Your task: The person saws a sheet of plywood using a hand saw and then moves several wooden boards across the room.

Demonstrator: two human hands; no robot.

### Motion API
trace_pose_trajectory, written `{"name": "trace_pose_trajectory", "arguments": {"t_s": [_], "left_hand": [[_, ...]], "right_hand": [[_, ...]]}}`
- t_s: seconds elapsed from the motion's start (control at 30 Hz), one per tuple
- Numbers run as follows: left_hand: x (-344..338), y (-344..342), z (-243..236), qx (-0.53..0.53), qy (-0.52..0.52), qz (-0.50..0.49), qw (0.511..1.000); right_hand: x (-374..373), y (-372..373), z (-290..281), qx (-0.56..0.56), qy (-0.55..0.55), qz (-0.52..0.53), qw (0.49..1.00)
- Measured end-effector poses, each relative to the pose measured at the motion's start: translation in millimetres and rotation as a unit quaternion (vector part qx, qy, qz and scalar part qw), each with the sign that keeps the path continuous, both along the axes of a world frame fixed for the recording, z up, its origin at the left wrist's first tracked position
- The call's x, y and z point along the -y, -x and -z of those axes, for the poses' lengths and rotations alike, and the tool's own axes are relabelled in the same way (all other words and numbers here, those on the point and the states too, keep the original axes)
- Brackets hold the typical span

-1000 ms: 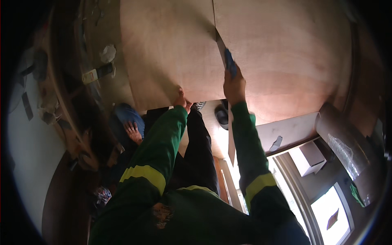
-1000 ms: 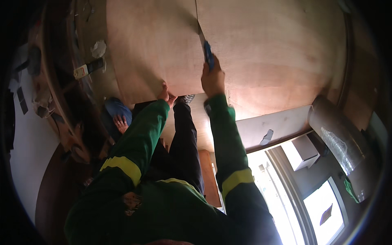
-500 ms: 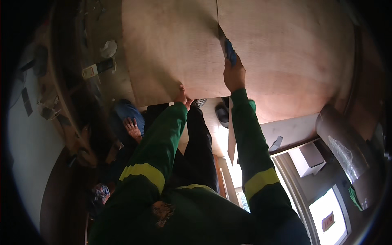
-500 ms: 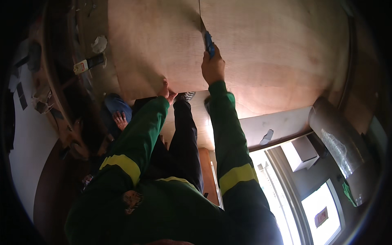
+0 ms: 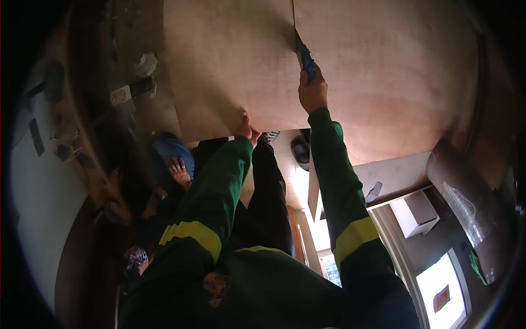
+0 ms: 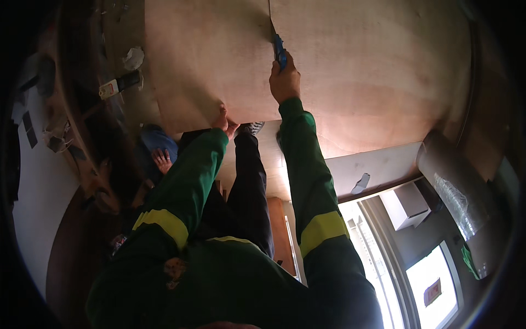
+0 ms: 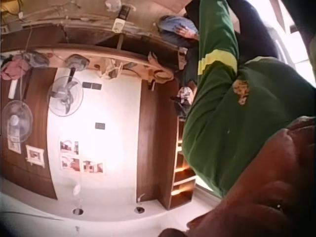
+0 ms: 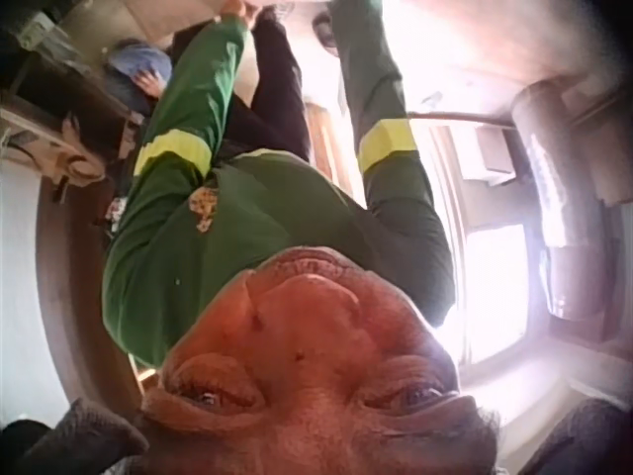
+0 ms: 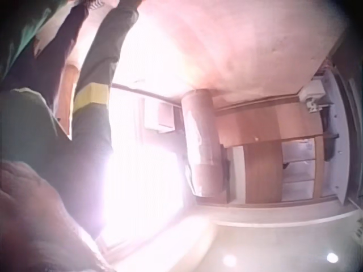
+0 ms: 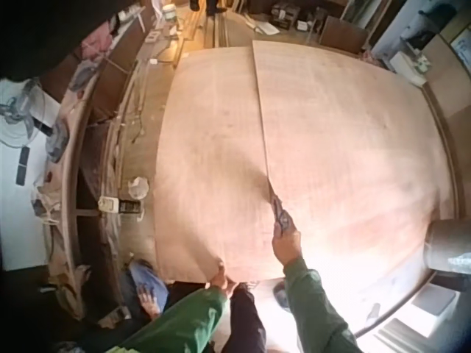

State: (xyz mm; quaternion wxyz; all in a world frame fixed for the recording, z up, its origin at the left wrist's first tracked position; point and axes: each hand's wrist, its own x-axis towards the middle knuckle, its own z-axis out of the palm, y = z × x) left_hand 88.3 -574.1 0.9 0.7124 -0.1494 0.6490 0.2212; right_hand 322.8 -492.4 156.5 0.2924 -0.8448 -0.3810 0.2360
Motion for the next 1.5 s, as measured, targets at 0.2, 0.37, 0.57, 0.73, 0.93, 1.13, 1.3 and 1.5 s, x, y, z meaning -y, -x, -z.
{"name": "trace_pose_trajectory", "arguments": {"t_s": [0.2,0.37,0.57,0.73,0.93,1.13,1.3,1.5], "left_hand": [[7.0,13.1,-10.1,-0.021,-0.009,-0.025,0.999],[6.6,17.5,-4.4,-0.010,-0.030,-0.027,0.999],[-1.6,0.5,-5.0,0.012,0.029,-0.005,0.999],[3.5,19.8,-5.2,-0.019,0.004,-0.023,1.000],[-1.6,11.0,-3.2,-0.014,-0.021,-0.021,0.999],[-4.2,12.2,-3.9,-0.010,0.006,0.012,1.000],[1.5,20.8,-7.3,-0.017,-0.001,-0.007,1.000],[0.6,5.3,-1.9,-0.034,-0.011,0.009,0.999]], "right_hand": [[132.5,56.2,-138.1,-0.069,0.086,0.022,0.994],[96.9,50.6,-111.0,-0.110,0.075,0.046,0.990],[26.0,7.9,-14.1,-0.026,0.021,0.020,0.999],[137.9,57.2,-139.5,-0.093,0.063,0.018,0.994],[71.2,40.1,-63.7,-0.080,0.040,0.039,0.995],[40.5,19.6,-17.3,-0.016,0.000,0.007,1.000],[170.7,70.2,-166.8,-0.111,0.110,0.053,0.986],[56.7,27.8,-37.9,-0.110,0.054,0.058,0.991]]}}
